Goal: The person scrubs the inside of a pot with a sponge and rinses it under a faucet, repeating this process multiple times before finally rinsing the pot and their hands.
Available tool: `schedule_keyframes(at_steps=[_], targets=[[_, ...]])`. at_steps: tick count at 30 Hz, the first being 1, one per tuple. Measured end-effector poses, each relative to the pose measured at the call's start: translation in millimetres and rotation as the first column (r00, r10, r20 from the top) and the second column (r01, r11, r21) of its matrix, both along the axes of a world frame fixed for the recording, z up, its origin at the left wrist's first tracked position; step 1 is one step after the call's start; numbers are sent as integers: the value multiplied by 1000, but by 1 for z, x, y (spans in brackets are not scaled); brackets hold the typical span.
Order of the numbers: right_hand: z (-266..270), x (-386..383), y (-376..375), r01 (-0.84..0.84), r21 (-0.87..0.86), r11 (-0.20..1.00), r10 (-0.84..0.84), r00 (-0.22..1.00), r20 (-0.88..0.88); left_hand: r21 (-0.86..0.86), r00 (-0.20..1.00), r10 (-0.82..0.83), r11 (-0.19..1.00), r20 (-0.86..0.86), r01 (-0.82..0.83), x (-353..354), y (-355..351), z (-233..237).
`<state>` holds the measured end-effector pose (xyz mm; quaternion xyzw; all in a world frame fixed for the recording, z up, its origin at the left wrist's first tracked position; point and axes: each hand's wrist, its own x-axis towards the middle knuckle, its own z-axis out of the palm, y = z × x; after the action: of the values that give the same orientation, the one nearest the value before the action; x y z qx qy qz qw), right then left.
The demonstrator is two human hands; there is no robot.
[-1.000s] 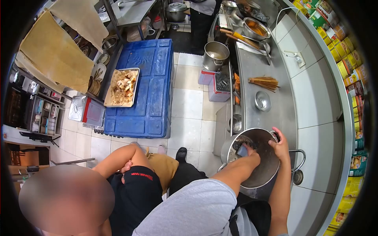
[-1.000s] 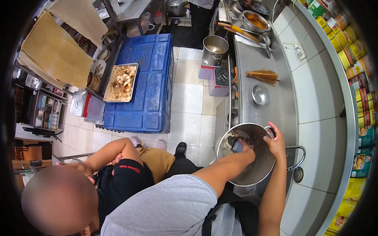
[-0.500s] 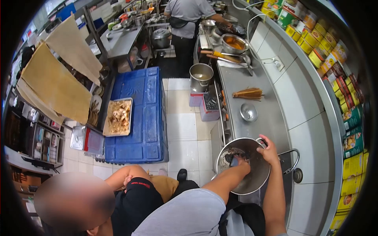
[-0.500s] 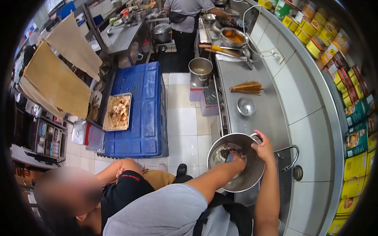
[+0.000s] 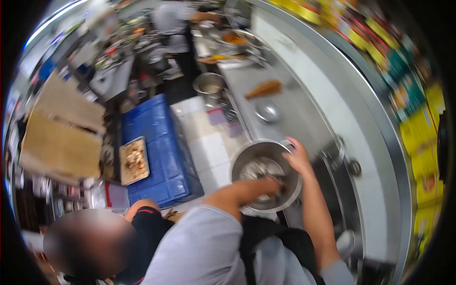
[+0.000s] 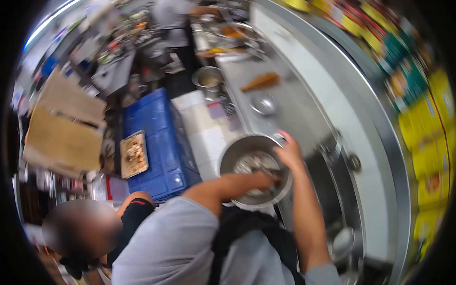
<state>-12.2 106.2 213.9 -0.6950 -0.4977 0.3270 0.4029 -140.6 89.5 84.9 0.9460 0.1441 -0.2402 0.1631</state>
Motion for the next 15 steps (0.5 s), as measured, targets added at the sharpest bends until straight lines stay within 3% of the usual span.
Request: schedule_keyframes(at_steps=[2,3,5,6,10,11,14,15], targets=[[14,-5,-13,94,-121,988,-81,991,108,-121,983,-66,992,-174,45,-5,24,-5],[18,-4,-20,97,-107,990,-78,983,164,176,991,91,978,99,-107,-23,25,-32],[12,-3,-31,193,-95,977,-178,973,144,290,944,257,938,-207,-191,-26,40,19],[12,-3,-36,226,-99,969,-209,965,156,186,946,222,966,-236,-180,-27,54,21],[24,-5,-50,261,-145,954,-240,959,151,100,946,168,984,-277,-146,-2,18,19],[26,-4,-53,265,-146,953,-245,959,143,69,980,19,998,-199,-6,5,3,11],[28,-5,-57,234,-155,960,-201,959,200,159,985,15,987,-171,13,-5,-7,6],[27,-5,-59,225,-154,962,-194,962,193,221,987,125,970,-100,-101,-17,11,-5]])
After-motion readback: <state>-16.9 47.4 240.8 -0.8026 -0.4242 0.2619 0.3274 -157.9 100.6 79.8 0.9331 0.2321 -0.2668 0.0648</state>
